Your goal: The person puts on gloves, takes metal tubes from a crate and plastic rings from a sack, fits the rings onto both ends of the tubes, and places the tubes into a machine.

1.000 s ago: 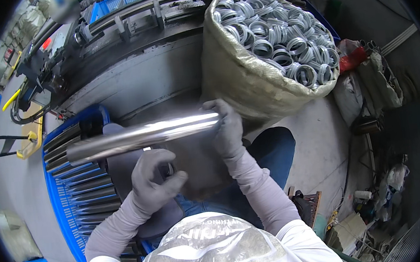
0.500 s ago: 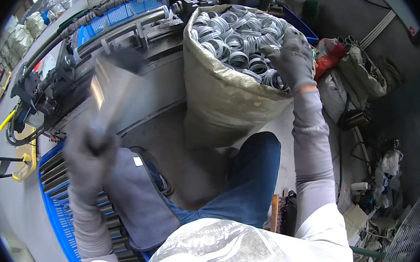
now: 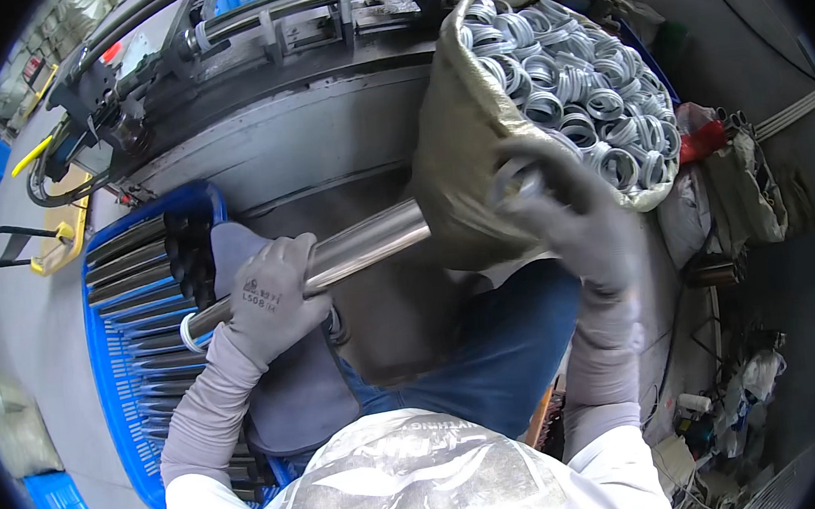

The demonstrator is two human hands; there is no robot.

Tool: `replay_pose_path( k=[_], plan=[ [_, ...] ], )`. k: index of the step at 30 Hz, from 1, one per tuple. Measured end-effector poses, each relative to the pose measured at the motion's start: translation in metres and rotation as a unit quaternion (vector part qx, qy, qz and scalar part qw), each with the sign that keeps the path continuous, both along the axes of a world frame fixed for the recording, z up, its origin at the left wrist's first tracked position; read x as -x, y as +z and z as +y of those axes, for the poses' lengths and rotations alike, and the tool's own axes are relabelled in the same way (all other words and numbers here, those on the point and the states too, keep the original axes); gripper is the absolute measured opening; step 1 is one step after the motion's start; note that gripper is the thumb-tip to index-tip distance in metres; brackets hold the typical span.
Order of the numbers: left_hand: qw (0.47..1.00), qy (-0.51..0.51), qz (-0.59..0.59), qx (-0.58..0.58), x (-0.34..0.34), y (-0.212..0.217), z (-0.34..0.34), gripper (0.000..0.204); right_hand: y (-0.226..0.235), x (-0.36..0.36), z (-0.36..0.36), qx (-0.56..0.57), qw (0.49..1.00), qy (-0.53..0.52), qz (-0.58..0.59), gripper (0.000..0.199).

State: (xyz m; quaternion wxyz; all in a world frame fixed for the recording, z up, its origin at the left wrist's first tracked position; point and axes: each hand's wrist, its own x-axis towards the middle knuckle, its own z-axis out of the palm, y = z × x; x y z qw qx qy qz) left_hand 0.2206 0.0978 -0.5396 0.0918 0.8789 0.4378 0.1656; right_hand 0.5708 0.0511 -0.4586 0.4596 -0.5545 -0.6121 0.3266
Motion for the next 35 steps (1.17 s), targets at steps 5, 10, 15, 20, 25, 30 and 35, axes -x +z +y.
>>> replay_pose_path(
  k=[5,10,15,20,25,30,35],
  plan=[
    [0.999,-0.034,-0.003,-0.006,-0.009,0.003,0.0,0.054,-0.104,0.04,0.019,0.081,0.975,0.042,0.201,0.039],
    [0.998,-0.025,0.052,0.011,-0.01,-0.005,0.001,0.052,-0.149,0.086,0.032,-0.147,0.985,-0.032,0.078,0.029],
    [0.997,-0.031,0.075,0.01,-0.008,-0.006,0.002,0.051,-0.125,0.082,0.033,-0.101,0.994,-0.024,0.026,0.029],
    [0.995,-0.031,0.088,0.042,-0.017,-0.007,0.005,0.055,-0.133,0.083,0.03,-0.104,0.992,-0.026,0.06,0.031],
    [0.993,-0.045,0.105,0.023,-0.011,-0.006,0.006,0.058,-0.149,0.099,0.033,-0.023,0.988,-0.085,0.129,0.032],
    [0.995,-0.029,0.099,-0.001,0.002,0.007,-0.004,0.077,-0.102,0.081,0.026,0.002,0.991,-0.072,0.11,0.028],
    [0.999,-0.008,0.027,0.018,0.033,-0.02,-0.006,0.068,-0.004,0.008,-0.012,-0.113,0.971,-0.207,0.047,0.041]
  ],
)
